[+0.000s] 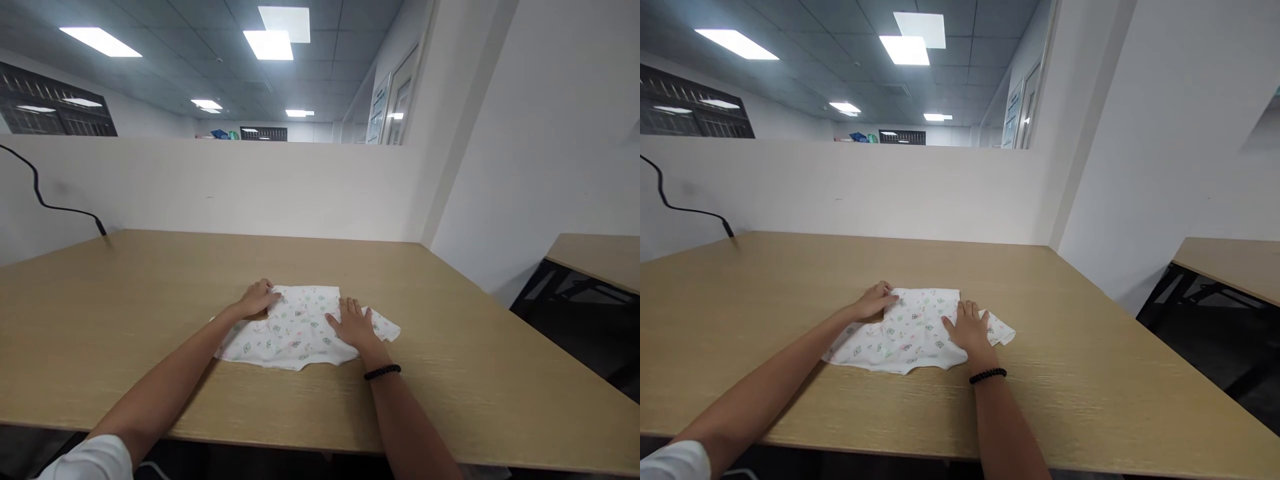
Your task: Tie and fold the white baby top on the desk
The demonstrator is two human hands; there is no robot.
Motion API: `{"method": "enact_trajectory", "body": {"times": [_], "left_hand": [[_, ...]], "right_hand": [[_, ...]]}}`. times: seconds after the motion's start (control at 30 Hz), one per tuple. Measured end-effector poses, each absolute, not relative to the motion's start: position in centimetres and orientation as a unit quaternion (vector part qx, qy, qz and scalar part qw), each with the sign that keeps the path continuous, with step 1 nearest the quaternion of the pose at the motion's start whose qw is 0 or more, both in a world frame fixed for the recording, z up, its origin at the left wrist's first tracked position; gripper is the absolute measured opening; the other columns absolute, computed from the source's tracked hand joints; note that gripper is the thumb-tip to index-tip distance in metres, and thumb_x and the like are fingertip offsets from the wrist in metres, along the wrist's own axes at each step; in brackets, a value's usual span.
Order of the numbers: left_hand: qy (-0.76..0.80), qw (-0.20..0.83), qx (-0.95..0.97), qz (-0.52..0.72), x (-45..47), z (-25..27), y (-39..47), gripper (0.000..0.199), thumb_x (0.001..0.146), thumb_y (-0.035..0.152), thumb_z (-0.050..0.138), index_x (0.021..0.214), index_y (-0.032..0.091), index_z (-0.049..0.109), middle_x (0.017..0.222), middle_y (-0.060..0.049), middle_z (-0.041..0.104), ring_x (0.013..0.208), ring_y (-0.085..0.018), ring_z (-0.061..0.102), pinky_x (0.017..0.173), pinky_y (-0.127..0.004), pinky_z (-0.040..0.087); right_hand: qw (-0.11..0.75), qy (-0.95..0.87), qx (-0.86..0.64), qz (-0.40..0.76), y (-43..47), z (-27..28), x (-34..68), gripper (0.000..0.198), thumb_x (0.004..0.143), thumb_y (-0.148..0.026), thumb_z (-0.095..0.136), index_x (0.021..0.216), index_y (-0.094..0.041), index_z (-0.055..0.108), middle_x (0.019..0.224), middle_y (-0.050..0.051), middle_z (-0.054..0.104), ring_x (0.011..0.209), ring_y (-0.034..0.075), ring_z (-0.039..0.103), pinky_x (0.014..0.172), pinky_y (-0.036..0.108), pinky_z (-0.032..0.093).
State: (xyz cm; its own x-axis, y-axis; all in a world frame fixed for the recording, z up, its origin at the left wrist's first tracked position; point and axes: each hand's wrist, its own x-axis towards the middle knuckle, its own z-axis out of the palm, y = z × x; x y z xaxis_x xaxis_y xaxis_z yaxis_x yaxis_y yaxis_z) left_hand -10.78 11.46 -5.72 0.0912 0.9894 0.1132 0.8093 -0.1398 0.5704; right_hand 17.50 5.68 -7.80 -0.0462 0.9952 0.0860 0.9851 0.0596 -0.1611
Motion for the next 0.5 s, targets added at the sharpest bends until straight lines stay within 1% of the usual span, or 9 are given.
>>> {"method": "enact_trajectory", "body": {"times": [0.03, 0.1, 0.17, 0.23, 0.3, 0.4, 0.47, 0.5], "left_hand": [[0.641, 0.16, 0.722, 0.204, -10.6, -6.2, 11.4, 0.057, 0.073, 0.058, 0.053, 0.111, 0.016, 0.054, 0.117, -0.017, 0.059, 0.112, -0.033, 0.052, 0.092, -0.041, 0.04], [0.646, 0.13, 0.741, 0.129, -10.2, -6.7, 11.2, 0.069, 0.075, 0.059, 0.051, 0.128, 0.015, 0.046, 0.133, -0.02, 0.049, 0.128, -0.037, 0.04, 0.103, -0.048, 0.032], [0.642, 0.114, 0.752, 0.092, -9.7, -6.9, 10.8, 0.074, 0.077, 0.055, 0.049, 0.138, 0.015, 0.036, 0.141, -0.02, 0.041, 0.136, -0.037, 0.032, 0.107, -0.051, 0.026], [0.647, 0.107, 0.748, 0.101, -9.4, -7.0, 10.7, 0.077, 0.076, 0.05, 0.052, 0.143, 0.016, 0.031, 0.142, -0.02, 0.04, 0.136, -0.038, 0.03, 0.107, -0.052, 0.025], [0.625, 0.147, 0.748, 0.166, -9.1, -7.2, 10.8, 0.075, 0.073, 0.042, 0.057, 0.141, 0.017, 0.036, 0.136, -0.018, 0.047, 0.13, -0.036, 0.038, 0.105, -0.049, 0.03], [0.547, 0.246, 0.753, 0.271, -8.7, -7.9, 11.3, 0.063, 0.07, 0.028, 0.056, 0.131, 0.018, 0.05, 0.117, -0.01, 0.059, 0.108, -0.027, 0.055, 0.094, -0.039, 0.044], [0.505, 0.283, 0.748, 0.323, -8.4, -8.3, 11.6, 0.058, 0.069, 0.022, 0.053, 0.126, 0.017, 0.056, 0.109, -0.007, 0.059, 0.094, -0.022, 0.059, 0.084, -0.035, 0.049], [0.491, 0.286, 0.746, 0.348, -8.3, -8.4, 11.7, 0.057, 0.068, 0.019, 0.051, 0.123, 0.017, 0.06, 0.109, -0.007, 0.058, 0.093, -0.021, 0.06, 0.083, -0.034, 0.05]], "right_hand": [[0.071, -0.723, -0.687, 0.036, 5.6, -7.8, 17.5, 0.071, 0.094, -0.058, 0.03, 0.147, -0.011, 0.033, 0.15, 0.019, 0.032, 0.138, 0.031, 0.025, 0.108, 0.052, 0.018], [0.065, -0.72, -0.691, 0.024, 5.5, -7.4, 17.7, 0.069, 0.093, -0.061, 0.033, 0.14, -0.012, 0.043, 0.143, 0.021, 0.042, 0.132, 0.033, 0.035, 0.104, 0.052, 0.023], [0.073, -0.706, -0.704, 0.001, 5.5, -6.7, 18.0, 0.062, 0.092, -0.059, 0.037, 0.128, -0.011, 0.055, 0.127, 0.022, 0.056, 0.118, 0.033, 0.049, 0.097, 0.049, 0.03], [0.082, -0.69, -0.719, -0.022, 5.6, -6.0, 18.2, 0.054, 0.094, -0.054, 0.038, 0.112, -0.01, 0.064, 0.109, 0.021, 0.064, 0.103, 0.032, 0.056, 0.09, 0.046, 0.033], [0.107, -0.682, -0.721, -0.063, 5.5, -5.4, 18.3, 0.048, 0.094, -0.047, 0.04, 0.099, -0.01, 0.07, 0.098, 0.02, 0.066, 0.097, 0.031, 0.057, 0.087, 0.044, 0.034], [0.189, -0.683, -0.686, -0.168, 5.3, -4.6, 17.9, 0.041, 0.093, -0.038, 0.041, 0.088, -0.012, 0.072, 0.097, 0.018, 0.064, 0.1, 0.03, 0.052, 0.088, 0.042, 0.031], [0.235, -0.696, -0.642, -0.22, 5.1, -4.3, 17.4, 0.04, 0.094, -0.034, 0.039, 0.085, -0.013, 0.072, 0.094, 0.016, 0.062, 0.1, 0.029, 0.05, 0.089, 0.042, 0.03], [0.245, -0.705, -0.623, -0.233, 5.0, -4.3, 17.2, 0.04, 0.094, -0.032, 0.039, 0.083, -0.014, 0.072, 0.092, 0.015, 0.062, 0.099, 0.028, 0.049, 0.089, 0.042, 0.03]]}}
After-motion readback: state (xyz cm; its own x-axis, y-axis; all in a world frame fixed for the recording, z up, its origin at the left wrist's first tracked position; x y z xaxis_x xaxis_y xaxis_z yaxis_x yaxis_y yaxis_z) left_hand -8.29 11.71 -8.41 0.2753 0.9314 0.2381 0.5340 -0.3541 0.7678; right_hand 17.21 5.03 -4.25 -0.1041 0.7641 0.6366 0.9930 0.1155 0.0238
